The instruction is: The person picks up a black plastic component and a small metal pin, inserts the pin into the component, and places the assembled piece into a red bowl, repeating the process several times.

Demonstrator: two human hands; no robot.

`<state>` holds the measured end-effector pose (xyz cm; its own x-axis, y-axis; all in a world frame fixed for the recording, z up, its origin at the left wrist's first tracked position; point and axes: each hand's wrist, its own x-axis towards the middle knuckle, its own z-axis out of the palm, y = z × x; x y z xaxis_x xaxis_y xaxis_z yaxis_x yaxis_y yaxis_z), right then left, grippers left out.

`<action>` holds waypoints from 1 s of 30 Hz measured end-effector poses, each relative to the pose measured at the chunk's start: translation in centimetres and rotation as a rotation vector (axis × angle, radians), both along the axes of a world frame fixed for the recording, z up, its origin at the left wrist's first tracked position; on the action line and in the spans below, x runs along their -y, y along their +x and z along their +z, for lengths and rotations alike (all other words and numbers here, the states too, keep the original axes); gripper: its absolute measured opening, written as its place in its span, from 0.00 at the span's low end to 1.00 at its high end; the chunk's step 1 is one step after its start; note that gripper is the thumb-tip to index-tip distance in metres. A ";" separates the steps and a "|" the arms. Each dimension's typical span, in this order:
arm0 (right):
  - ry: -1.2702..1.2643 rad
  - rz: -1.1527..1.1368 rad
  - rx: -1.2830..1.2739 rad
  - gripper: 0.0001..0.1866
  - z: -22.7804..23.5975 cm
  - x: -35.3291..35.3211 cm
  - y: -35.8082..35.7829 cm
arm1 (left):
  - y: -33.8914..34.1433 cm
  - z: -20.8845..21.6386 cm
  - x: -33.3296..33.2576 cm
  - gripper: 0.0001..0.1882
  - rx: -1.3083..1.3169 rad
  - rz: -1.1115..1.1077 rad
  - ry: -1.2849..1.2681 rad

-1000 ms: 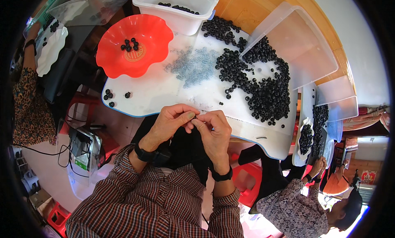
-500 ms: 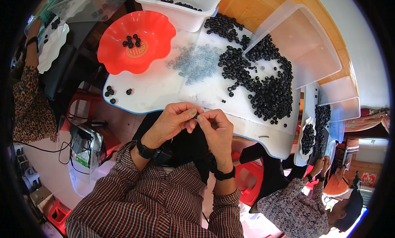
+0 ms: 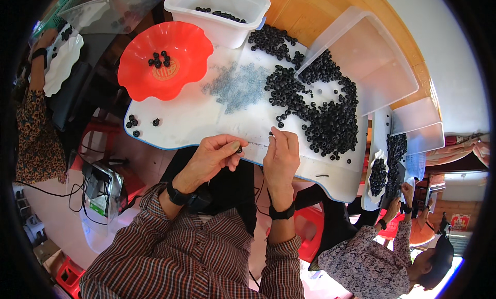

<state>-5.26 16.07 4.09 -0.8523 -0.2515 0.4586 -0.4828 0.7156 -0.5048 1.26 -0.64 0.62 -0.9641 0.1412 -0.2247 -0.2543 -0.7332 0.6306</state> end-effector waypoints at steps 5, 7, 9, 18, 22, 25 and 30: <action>0.325 0.039 -0.121 0.14 -1.3 -0.4 -0.8 | -0.1 0.0 0.0 0.13 0.009 0.003 0.001; 0.333 0.038 -0.115 0.14 -1.5 -0.6 -1.0 | 0.0 -0.1 0.0 0.13 0.000 0.007 0.005; 0.341 0.036 -0.107 0.15 -1.4 -0.6 -1.0 | 0.0 -0.2 0.0 0.13 -0.003 0.006 0.016; -0.868 0.163 0.678 0.10 -0.4 -0.8 0.6 | -0.3 0.6 -0.4 0.14 0.003 0.022 0.113; -1.153 0.244 0.823 0.12 0.2 -0.3 1.2 | -0.6 1.1 -0.7 0.14 -0.019 0.026 0.165; -1.195 0.252 0.858 0.11 0.3 0.1 1.6 | -0.7 1.1 -0.8 0.14 -0.049 0.042 0.186; -1.185 0.297 0.828 0.10 0.0 0.4 2.3 | -0.6 1.9 -1.0 0.14 -0.026 0.073 0.173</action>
